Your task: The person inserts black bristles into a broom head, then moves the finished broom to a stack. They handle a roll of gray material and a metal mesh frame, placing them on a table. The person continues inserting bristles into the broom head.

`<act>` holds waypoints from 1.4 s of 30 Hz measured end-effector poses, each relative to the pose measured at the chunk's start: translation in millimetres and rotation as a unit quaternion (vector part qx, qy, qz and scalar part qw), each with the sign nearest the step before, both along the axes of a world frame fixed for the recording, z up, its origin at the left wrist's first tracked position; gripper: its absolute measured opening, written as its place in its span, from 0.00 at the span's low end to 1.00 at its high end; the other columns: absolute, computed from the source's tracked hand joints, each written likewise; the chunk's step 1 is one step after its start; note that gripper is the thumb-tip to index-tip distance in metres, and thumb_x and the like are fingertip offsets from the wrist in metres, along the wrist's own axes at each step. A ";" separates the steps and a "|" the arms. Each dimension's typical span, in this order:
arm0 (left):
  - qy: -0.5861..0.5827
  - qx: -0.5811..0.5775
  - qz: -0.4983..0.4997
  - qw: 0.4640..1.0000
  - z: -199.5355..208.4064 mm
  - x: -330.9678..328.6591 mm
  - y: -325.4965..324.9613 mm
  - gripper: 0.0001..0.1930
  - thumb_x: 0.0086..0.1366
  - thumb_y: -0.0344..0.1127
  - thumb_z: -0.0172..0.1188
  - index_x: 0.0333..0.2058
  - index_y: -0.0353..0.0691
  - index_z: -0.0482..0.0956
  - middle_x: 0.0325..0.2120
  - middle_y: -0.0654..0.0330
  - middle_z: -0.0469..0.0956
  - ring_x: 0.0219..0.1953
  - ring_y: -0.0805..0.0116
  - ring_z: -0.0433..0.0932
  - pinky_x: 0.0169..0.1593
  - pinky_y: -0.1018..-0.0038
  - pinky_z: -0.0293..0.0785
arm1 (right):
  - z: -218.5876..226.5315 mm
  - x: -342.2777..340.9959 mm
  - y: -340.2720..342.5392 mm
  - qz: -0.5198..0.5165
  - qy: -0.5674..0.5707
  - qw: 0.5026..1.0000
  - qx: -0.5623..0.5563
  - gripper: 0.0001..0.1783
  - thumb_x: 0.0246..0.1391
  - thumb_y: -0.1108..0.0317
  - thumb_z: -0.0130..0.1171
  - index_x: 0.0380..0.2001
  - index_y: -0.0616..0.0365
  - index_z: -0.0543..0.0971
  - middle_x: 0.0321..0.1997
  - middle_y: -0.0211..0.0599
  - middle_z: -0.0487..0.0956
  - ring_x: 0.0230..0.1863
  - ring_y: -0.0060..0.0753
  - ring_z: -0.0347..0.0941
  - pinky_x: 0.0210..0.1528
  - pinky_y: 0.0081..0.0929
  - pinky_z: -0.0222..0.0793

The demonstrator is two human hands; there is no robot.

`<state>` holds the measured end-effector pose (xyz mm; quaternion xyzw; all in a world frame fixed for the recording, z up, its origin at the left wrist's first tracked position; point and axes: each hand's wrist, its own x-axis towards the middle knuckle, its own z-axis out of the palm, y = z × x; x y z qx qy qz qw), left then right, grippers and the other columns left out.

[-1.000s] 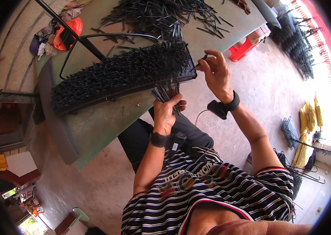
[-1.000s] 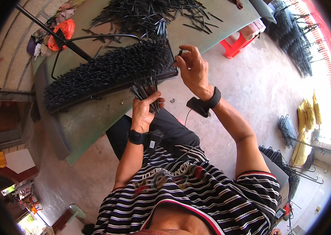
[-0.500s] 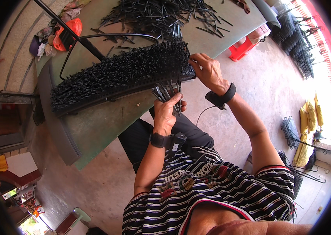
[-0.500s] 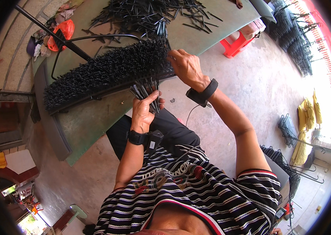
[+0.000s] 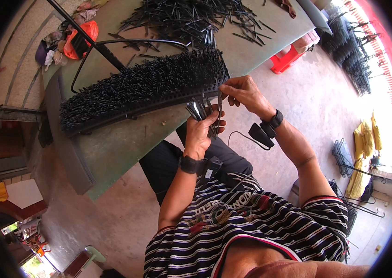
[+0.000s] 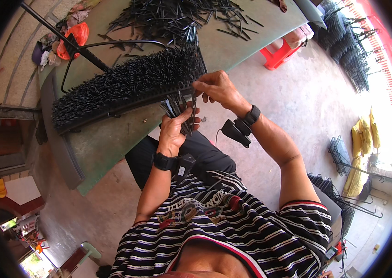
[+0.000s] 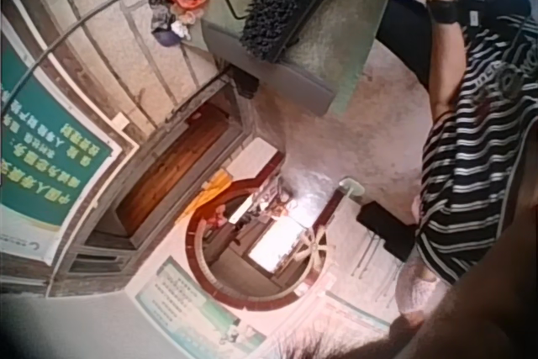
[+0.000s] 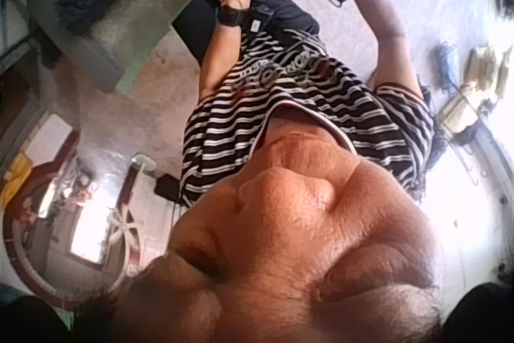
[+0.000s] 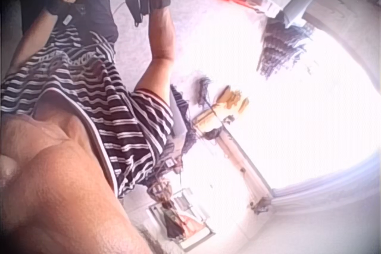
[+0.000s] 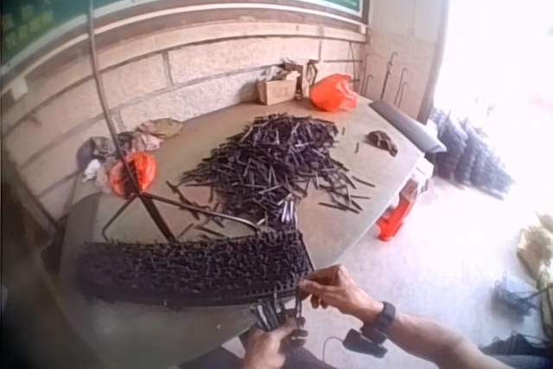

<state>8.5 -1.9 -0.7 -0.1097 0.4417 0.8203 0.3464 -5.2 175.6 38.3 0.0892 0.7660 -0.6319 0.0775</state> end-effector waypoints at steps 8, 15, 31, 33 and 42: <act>0.044 -0.059 -0.022 0.997 -1.4 1.1 -0.4 0.09 0.53 0.28 0.61 0.35 0.37 0.77 0.27 0.58 0.79 0.22 0.70 0.77 0.23 0.76 0.72 | 0.2 -0.9 -1.3 -0.144 0.075 0.983 -0.083 0.13 0.53 0.66 0.55 0.28 0.69 0.75 0.20 0.37 0.77 0.17 0.21 0.73 0.16 0.15 0.66; 0.043 -0.049 -0.025 0.998 -1.8 1.4 2.1 0.10 0.52 0.28 0.62 0.35 0.35 0.77 0.25 0.58 0.78 0.20 0.70 0.76 0.21 0.77 0.71 | 2.5 -3.6 0.8 -0.126 0.055 0.988 -0.065 0.13 0.53 0.64 0.56 0.31 0.67 0.73 0.22 0.37 0.77 0.17 0.22 0.73 0.18 0.15 0.68; 0.013 0.007 0.032 0.999 -6.2 1.1 -1.6 0.11 0.54 0.27 0.61 0.38 0.36 0.75 0.28 0.58 0.77 0.25 0.66 0.78 0.22 0.74 0.74 | 4.3 -2.1 -2.6 -0.088 0.040 0.995 0.025 0.10 0.48 0.70 0.56 0.22 0.68 0.73 0.15 0.36 0.75 0.13 0.21 0.72 0.14 0.16 0.66; 0.046 -0.001 0.038 0.998 -2.8 1.4 4.9 0.12 0.53 0.25 0.61 0.37 0.36 0.75 0.28 0.59 0.77 0.25 0.65 0.79 0.23 0.74 0.74 | -0.5 2.5 -9.0 -0.050 0.053 0.996 0.057 0.10 0.48 0.70 0.57 0.23 0.67 0.74 0.15 0.35 0.75 0.14 0.20 0.72 0.14 0.15 0.65; 0.101 -0.046 0.034 0.993 -5.1 5.8 9.4 0.10 0.52 0.22 0.60 0.35 0.33 0.75 0.25 0.58 0.77 0.22 0.66 0.78 0.21 0.77 0.74 | -12.6 4.3 -1.5 -0.126 0.073 0.989 -0.024 0.09 0.49 0.70 0.58 0.25 0.68 0.74 0.18 0.35 0.76 0.15 0.19 0.71 0.14 0.16 0.64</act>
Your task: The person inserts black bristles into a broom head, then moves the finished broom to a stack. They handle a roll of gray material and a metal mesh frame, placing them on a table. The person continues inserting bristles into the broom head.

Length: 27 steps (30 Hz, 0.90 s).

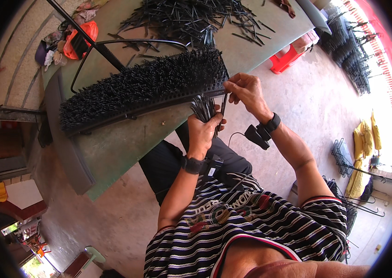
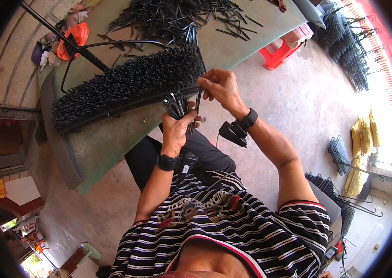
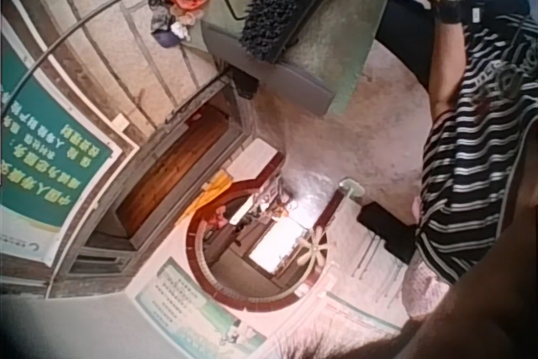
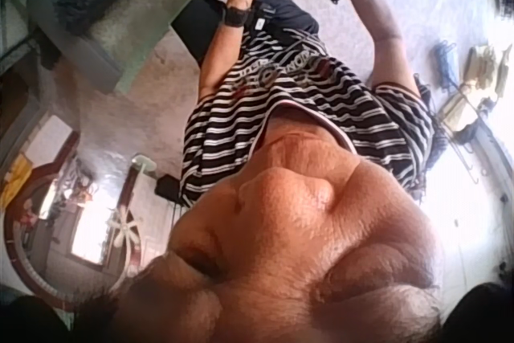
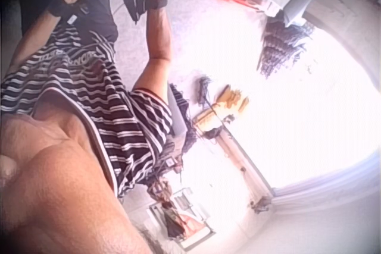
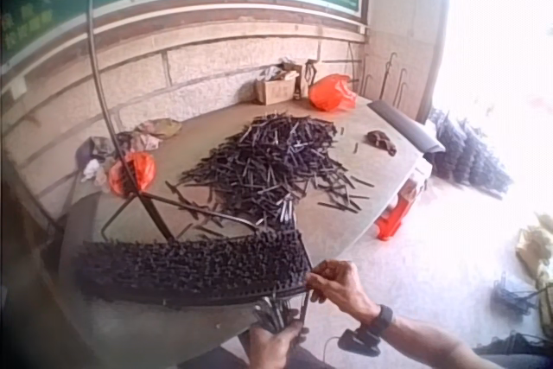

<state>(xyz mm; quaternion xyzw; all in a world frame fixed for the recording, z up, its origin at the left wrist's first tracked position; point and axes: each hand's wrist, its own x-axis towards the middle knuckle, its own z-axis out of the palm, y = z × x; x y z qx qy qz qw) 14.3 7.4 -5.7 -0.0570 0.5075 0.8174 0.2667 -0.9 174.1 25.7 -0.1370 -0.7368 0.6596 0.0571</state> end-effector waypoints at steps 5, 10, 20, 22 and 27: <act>-0.015 -0.020 -0.005 1.000 2.6 0.8 -1.8 0.09 0.52 0.21 0.59 0.34 0.32 0.75 0.24 0.59 0.76 0.22 0.66 0.78 0.22 0.76 0.73 | 3.7 -13.0 8.2 -0.114 0.122 0.986 0.008 0.06 0.49 0.74 0.57 0.28 0.66 0.73 0.21 0.36 0.76 0.18 0.20 0.73 0.18 0.16 0.68; -0.067 0.027 0.008 0.997 1.8 -2.2 -8.2 0.09 0.52 0.21 0.59 0.34 0.32 0.75 0.23 0.59 0.76 0.21 0.64 0.78 0.22 0.75 0.73 | 6.8 -20.7 -0.5 -0.126 0.253 0.950 0.134 0.07 0.48 0.77 0.57 0.31 0.63 0.70 0.23 0.34 0.76 0.22 0.20 0.75 0.22 0.15 0.69; -0.099 0.046 0.019 0.994 -0.2 -5.2 -14.0 0.11 0.50 0.22 0.61 0.34 0.35 0.76 0.25 0.59 0.77 0.22 0.63 0.78 0.24 0.72 0.75 | -1.6 -24.0 1.5 0.017 0.277 0.874 0.399 0.05 0.47 0.74 0.57 0.29 0.60 0.72 0.24 0.40 0.75 0.23 0.40 0.74 0.23 0.29 0.69; -0.097 0.041 0.021 0.994 0.9 -5.5 -14.3 0.11 0.50 0.22 0.61 0.34 0.35 0.76 0.25 0.59 0.77 0.22 0.64 0.78 0.23 0.73 0.75 | -1.3 -23.1 4.0 0.069 0.258 0.845 0.463 0.05 0.48 0.71 0.57 0.29 0.59 0.73 0.26 0.42 0.74 0.24 0.44 0.72 0.22 0.33 0.66; -0.086 0.033 0.022 0.996 3.8 -4.1 -12.4 0.11 0.50 0.22 0.61 0.34 0.36 0.76 0.25 0.59 0.77 0.23 0.64 0.78 0.23 0.73 0.75 | 7.2 -11.3 -6.9 0.016 0.167 0.897 0.410 0.12 0.45 0.61 0.61 0.21 0.59 0.75 0.17 0.43 0.74 0.19 0.46 0.71 0.20 0.32 0.64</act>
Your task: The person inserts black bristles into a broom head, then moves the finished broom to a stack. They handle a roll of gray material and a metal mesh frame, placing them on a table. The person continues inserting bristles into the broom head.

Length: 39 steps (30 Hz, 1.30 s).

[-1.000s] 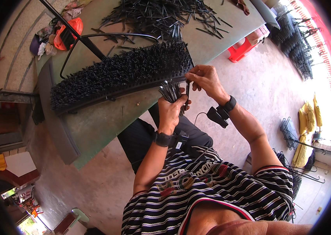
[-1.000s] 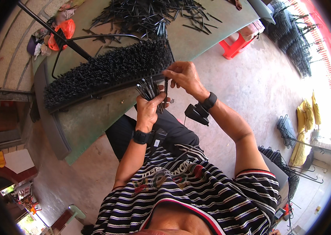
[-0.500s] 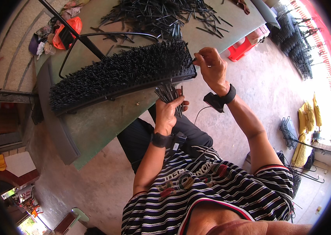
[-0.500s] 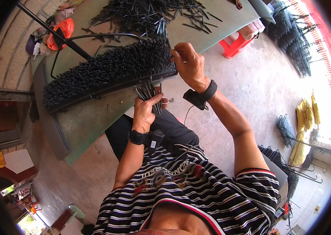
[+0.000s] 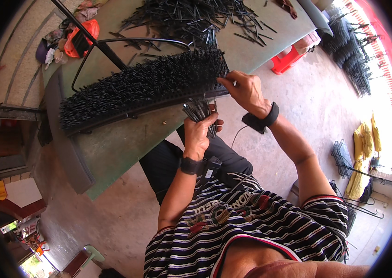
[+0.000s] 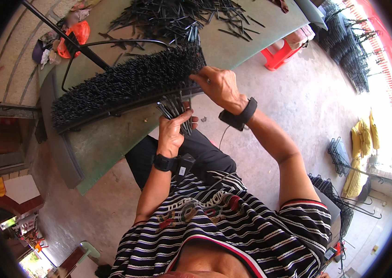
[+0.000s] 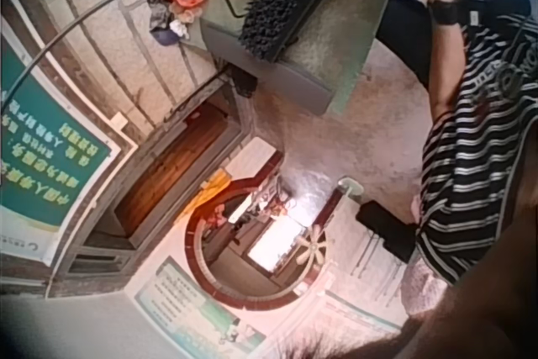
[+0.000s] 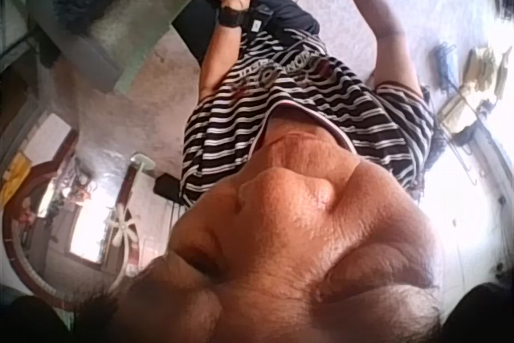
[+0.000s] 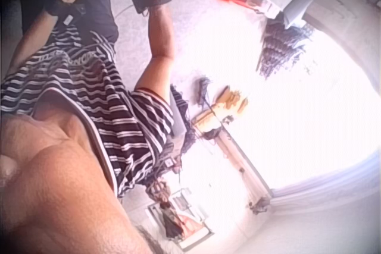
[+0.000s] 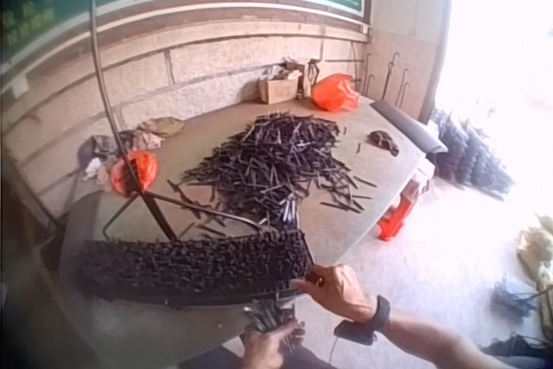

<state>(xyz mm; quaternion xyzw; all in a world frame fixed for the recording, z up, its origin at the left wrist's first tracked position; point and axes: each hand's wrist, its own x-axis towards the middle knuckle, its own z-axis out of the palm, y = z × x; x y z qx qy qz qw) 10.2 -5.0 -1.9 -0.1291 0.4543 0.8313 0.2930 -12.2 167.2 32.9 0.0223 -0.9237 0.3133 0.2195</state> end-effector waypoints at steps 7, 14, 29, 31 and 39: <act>0.017 -0.004 -0.013 1.000 -0.7 2.0 5.6 0.13 0.52 0.22 0.60 0.38 0.35 0.74 0.28 0.55 0.78 0.24 0.62 0.79 0.25 0.72 0.76 | 6.2 7.3 1.8 0.020 -0.189 0.926 -0.327 0.06 0.48 0.72 0.56 0.26 0.66 0.76 0.18 0.35 0.77 0.17 0.21 0.73 0.19 0.18 0.68; -0.011 0.023 0.037 0.999 -8.2 -0.1 0.5 0.12 0.52 0.22 0.58 0.37 0.36 0.74 0.27 0.57 0.76 0.25 0.62 0.77 0.26 0.68 0.77 | 10.8 1.1 -9.2 -0.011 0.050 0.969 -0.243 0.09 0.52 0.75 0.52 0.38 0.63 0.70 0.26 0.39 0.78 0.28 0.26 0.78 0.25 0.17 0.71; -0.028 -0.007 0.035 0.999 -2.3 -3.3 0.4 0.10 0.50 0.22 0.61 0.32 0.37 0.75 0.25 0.59 0.76 0.22 0.64 0.77 0.24 0.71 0.75 | -5.5 -7.0 -6.2 0.062 0.072 0.993 0.077 0.04 0.46 0.71 0.54 0.27 0.59 0.73 0.20 0.41 0.70 0.21 0.48 0.69 0.22 0.38 0.64; -0.028 -0.001 0.038 0.999 -0.5 -2.8 1.8 0.08 0.50 0.22 0.61 0.30 0.36 0.74 0.24 0.59 0.77 0.21 0.65 0.78 0.22 0.73 0.73 | 1.7 2.1 -11.0 0.031 -0.006 0.999 0.035 0.06 0.47 0.68 0.56 0.24 0.60 0.75 0.19 0.39 0.73 0.20 0.45 0.70 0.21 0.34 0.65; -0.028 0.006 0.039 0.999 -10.3 -0.3 3.1 0.11 0.50 0.22 0.61 0.35 0.36 0.75 0.28 0.56 0.78 0.25 0.62 0.79 0.24 0.69 0.77 | -0.3 15.6 -2.8 0.029 -0.197 0.909 -0.366 0.10 0.51 0.68 0.55 0.27 0.66 0.77 0.19 0.35 0.77 0.17 0.18 0.71 0.20 0.16 0.67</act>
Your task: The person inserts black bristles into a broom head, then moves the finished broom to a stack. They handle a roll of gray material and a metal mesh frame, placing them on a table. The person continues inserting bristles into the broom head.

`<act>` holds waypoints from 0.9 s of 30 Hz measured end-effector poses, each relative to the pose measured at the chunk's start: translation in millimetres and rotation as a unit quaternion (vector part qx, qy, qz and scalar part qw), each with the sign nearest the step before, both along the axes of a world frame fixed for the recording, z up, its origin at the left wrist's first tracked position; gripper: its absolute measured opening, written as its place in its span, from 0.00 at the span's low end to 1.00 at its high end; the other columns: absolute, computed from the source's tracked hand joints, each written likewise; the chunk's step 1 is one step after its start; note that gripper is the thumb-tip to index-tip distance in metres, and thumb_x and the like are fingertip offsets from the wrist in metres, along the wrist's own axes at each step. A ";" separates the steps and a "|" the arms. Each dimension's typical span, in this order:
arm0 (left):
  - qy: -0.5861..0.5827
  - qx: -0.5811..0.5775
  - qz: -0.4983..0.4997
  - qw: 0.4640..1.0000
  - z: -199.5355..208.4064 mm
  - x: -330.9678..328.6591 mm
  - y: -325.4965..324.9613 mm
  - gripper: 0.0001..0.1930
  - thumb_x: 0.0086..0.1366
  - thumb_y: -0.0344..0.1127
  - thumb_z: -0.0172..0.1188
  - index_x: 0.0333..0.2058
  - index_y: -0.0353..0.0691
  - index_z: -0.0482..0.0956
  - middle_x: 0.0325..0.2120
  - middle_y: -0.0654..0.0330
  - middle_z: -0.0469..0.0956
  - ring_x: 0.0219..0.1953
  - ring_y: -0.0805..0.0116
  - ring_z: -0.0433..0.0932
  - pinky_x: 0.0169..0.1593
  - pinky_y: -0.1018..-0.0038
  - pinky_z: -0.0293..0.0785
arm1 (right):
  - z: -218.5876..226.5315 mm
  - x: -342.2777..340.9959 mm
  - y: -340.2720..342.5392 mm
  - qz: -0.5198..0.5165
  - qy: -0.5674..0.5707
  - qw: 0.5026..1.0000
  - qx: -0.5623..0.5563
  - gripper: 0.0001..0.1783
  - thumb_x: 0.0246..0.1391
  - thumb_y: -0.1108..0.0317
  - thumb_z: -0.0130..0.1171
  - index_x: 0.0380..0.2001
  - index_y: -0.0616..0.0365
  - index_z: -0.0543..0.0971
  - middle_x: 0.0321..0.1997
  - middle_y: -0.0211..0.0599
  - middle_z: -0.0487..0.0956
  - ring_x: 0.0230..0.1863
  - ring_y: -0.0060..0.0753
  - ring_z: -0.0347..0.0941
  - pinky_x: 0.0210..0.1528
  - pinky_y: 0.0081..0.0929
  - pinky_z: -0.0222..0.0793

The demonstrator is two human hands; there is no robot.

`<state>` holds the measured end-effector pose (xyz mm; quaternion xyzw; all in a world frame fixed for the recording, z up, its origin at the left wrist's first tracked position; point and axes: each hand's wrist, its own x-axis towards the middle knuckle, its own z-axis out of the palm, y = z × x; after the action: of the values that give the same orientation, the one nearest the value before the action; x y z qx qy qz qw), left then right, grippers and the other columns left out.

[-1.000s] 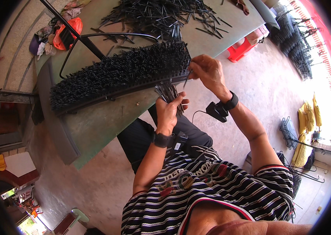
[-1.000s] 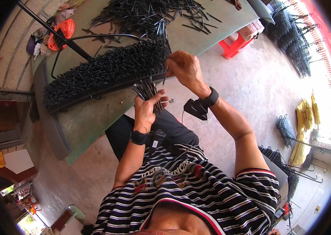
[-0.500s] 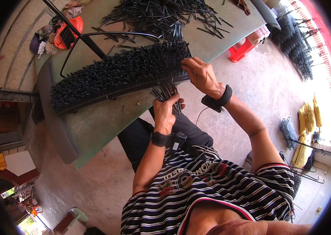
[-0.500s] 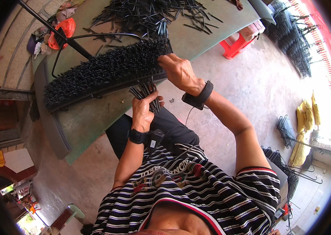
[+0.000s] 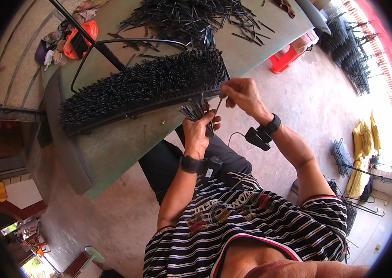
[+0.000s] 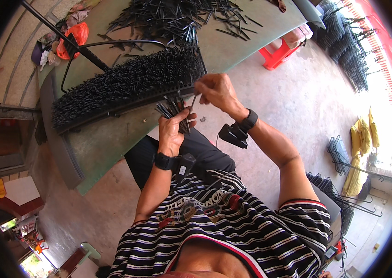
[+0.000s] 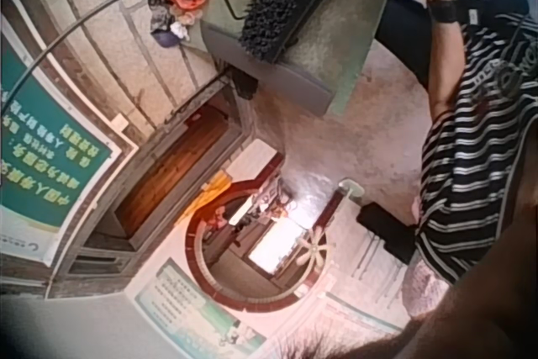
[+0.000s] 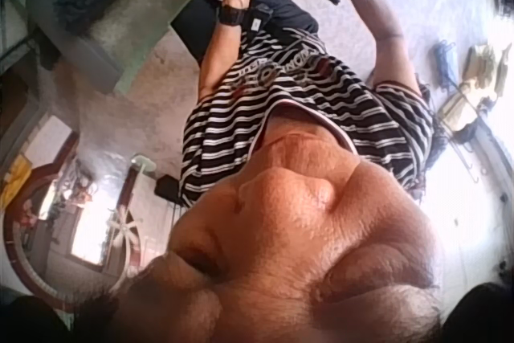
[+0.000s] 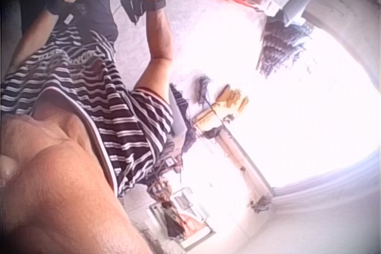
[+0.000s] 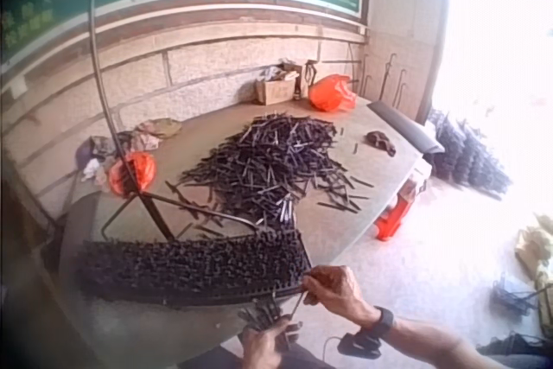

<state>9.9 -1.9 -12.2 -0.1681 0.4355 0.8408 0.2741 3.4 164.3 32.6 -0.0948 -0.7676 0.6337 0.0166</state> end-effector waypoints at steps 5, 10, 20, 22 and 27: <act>-0.001 -0.010 0.010 1.000 -6.2 -0.2 -1.7 0.09 0.51 0.22 0.60 0.33 0.36 0.75 0.24 0.59 0.76 0.21 0.65 0.77 0.22 0.71 0.75 | 5.9 -7.4 -2.4 -0.120 0.220 0.964 0.094 0.07 0.52 0.76 0.52 0.37 0.64 0.72 0.22 0.37 0.77 0.24 0.23 0.77 0.23 0.17 0.69; -0.001 -0.007 -0.005 1.000 -3.7 -1.3 -2.4 0.10 0.51 0.23 0.60 0.34 0.36 0.76 0.25 0.59 0.77 0.23 0.64 0.77 0.23 0.69 0.77 | 6.1 -11.3 -4.4 -0.109 0.259 0.947 0.155 0.08 0.51 0.79 0.52 0.36 0.63 0.68 0.24 0.39 0.77 0.26 0.26 0.78 0.24 0.18 0.70; -0.021 0.012 -0.009 1.000 5.1 -1.9 -3.9 0.08 0.53 0.25 0.59 0.34 0.36 0.74 0.25 0.57 0.77 0.23 0.63 0.78 0.24 0.71 0.74 | -2.7 -18.4 -0.4 -0.042 0.276 0.918 0.280 0.06 0.49 0.78 0.52 0.32 0.61 0.69 0.24 0.43 0.75 0.23 0.41 0.75 0.22 0.29 0.69; -0.032 0.017 -0.010 0.999 6.7 -2.6 -4.2 0.08 0.53 0.25 0.59 0.34 0.36 0.74 0.25 0.57 0.77 0.23 0.63 0.78 0.25 0.71 0.74 | -7.8 -20.2 4.5 0.000 0.279 0.895 0.348 0.07 0.47 0.79 0.51 0.32 0.60 0.70 0.24 0.42 0.74 0.23 0.45 0.73 0.22 0.33 0.68; -0.032 0.020 0.006 0.999 3.3 -3.0 -5.0 0.08 0.52 0.24 0.60 0.33 0.36 0.74 0.26 0.56 0.77 0.23 0.63 0.78 0.26 0.70 0.75 | -9.8 -20.0 8.5 0.100 0.270 0.829 0.479 0.15 0.38 0.80 0.50 0.34 0.59 0.71 0.29 0.42 0.70 0.25 0.47 0.70 0.22 0.37 0.65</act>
<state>7.0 -6.9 -8.9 -0.1923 0.4083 0.8453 0.2860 -16.7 172.8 22.8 0.1773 -0.9450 0.1849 0.2031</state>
